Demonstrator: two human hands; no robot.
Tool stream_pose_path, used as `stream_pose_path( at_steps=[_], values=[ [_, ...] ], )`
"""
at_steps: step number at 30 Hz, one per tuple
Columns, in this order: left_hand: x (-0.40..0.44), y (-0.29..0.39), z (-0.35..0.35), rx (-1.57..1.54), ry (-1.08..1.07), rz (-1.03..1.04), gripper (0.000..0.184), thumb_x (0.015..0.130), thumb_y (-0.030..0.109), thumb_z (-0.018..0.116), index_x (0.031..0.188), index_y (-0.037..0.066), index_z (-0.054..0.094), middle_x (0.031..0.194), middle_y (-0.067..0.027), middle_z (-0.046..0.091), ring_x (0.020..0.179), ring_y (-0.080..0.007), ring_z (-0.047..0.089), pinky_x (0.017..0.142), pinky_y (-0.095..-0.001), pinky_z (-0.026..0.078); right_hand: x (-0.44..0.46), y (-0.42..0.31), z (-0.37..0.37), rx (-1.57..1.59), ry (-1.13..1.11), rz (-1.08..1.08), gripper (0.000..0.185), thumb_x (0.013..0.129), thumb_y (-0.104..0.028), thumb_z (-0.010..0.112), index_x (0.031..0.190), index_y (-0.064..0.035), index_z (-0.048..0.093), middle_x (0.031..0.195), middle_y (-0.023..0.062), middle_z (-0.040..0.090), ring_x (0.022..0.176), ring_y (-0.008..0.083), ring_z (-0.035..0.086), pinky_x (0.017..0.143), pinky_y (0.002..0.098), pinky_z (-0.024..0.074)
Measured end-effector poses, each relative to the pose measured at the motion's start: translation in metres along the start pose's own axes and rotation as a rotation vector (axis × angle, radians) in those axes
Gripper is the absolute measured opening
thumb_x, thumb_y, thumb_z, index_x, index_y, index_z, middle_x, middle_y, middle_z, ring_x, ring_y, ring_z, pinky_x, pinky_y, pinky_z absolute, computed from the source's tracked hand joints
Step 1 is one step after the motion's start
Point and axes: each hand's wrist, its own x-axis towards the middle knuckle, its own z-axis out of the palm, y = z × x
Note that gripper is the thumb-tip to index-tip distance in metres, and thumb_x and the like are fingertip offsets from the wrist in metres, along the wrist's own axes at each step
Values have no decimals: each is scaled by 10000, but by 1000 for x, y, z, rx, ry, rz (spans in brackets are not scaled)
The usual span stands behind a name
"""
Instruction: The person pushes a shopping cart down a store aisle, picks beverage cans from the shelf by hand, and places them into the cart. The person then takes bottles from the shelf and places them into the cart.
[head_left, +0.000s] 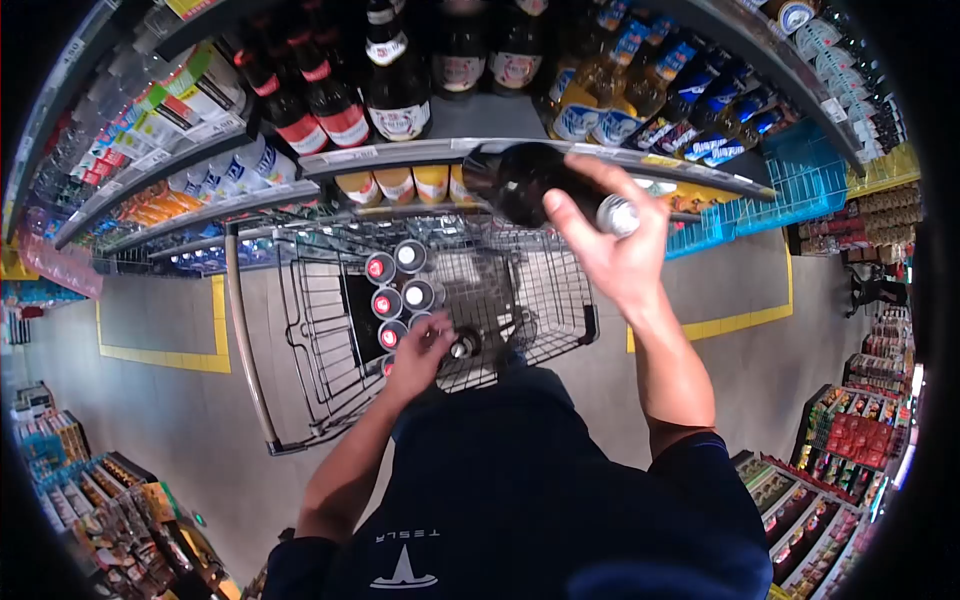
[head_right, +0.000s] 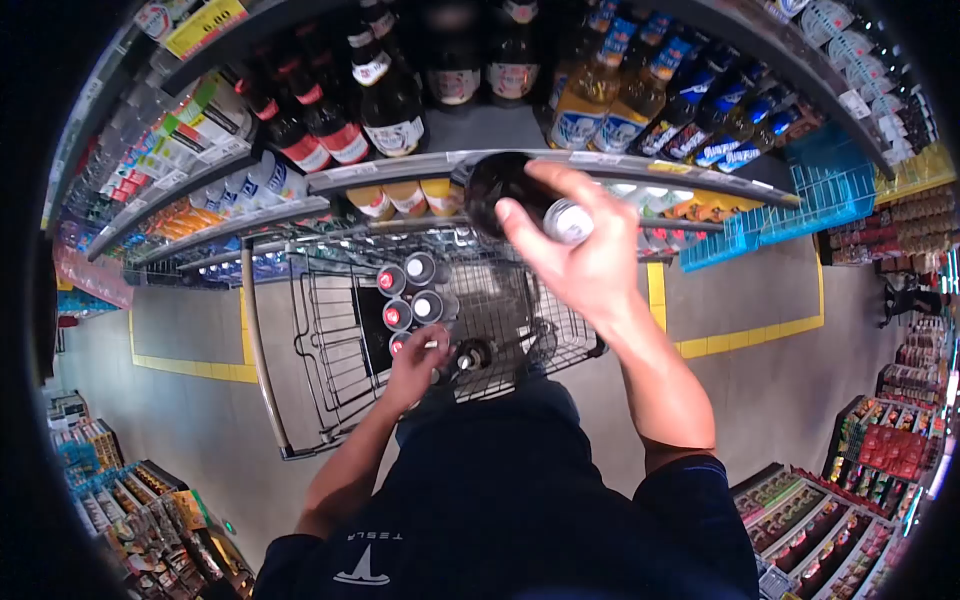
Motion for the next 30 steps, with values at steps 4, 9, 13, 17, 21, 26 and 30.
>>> stream_pose_path(
  at_steps=[4, 9, 13, 17, 21, 26, 30],
  values=[
    [27, 59, 29, -796, -137, -339, 637, 991, 500, 499, 1414, 37, 387, 1334, -148, 520, 1098, -319, 631, 919, -454, 534, -65, 36, 38, -95, -202, -89, 394, 762, -272, 801, 1030, -2, 699, 1040, 186, 707, 841, 299, 726, 712, 367, 587],
    [66, 37, 44, -832, -207, -707, 417, 931, 461, 602, 1113, 86, 583, 1085, -108, 644, 977, -260, 644, 854, -426, 548, -156, 74, 78, -316, -503, -210, 423, 821, -395, 713, 1058, -48, 668, 1159, 185, 662, 568, 295, 677, 473, 388, 539],
    [82, 0, 47, -703, -221, -834, 457, 914, 491, 604, 1099, 73, 592, 1029, -115, 652, 937, -273, 644, 826, -443, 545, -192, 106, 93, -305, -516, -73, 476, 834, -440, 695, 1126, -67, 649, 1216, 157, 639, 585, 313, 676, 488, 391, 548],
    [122, -41, 50, -457, -201, -817, 502, 882, 547, 609, 1101, 96, 621, 1017, -113, 670, 909, -278, 654, 803, -463, 541, -213, 141, 108, -297, -546, -6, 497, 853, -425, 679, 1198, -71, 626, 1278, 182, 607, 640, 342, 689, 560, 420, 567],
    [155, -70, 46, -426, -172, -882, 492, 862, 582, 624, 996, 111, 668, 907, -68, 687, 786, -245, 663, 727, -403, 550, -222, 173, 129, -328, -609, -68, 545, 813, -291, 677, 1287, -62, 538, 1356, 267, 511, 688, 330, 703, 618, 422, 570],
    [215, -122, 23, 304, -130, -645, 881, 679, 611, 783, 1258, 7, 507, 1109, -130, 669, 959, -307, 659, 849, -373, 537, -221, 184, 114, -280, -741, 57, 626, 769, -197, 711, 1338, -46, 498, 1417, 252, 434, 978, 380, 666, 759, 437, 568],
    [216, -63, 38, 1223, -253, -361, 1042, 587, 530, 847, 1353, -9, 390, 1145, -182, 664, 1072, -340, 649, 882, -418, 526, -249, 205, 75, -345, -729, 255, 465, 793, -176, 682, 1213, -25, 552, 1352, 232, 476, 942, 365, 666, 745, 433, 573]
  ],
)
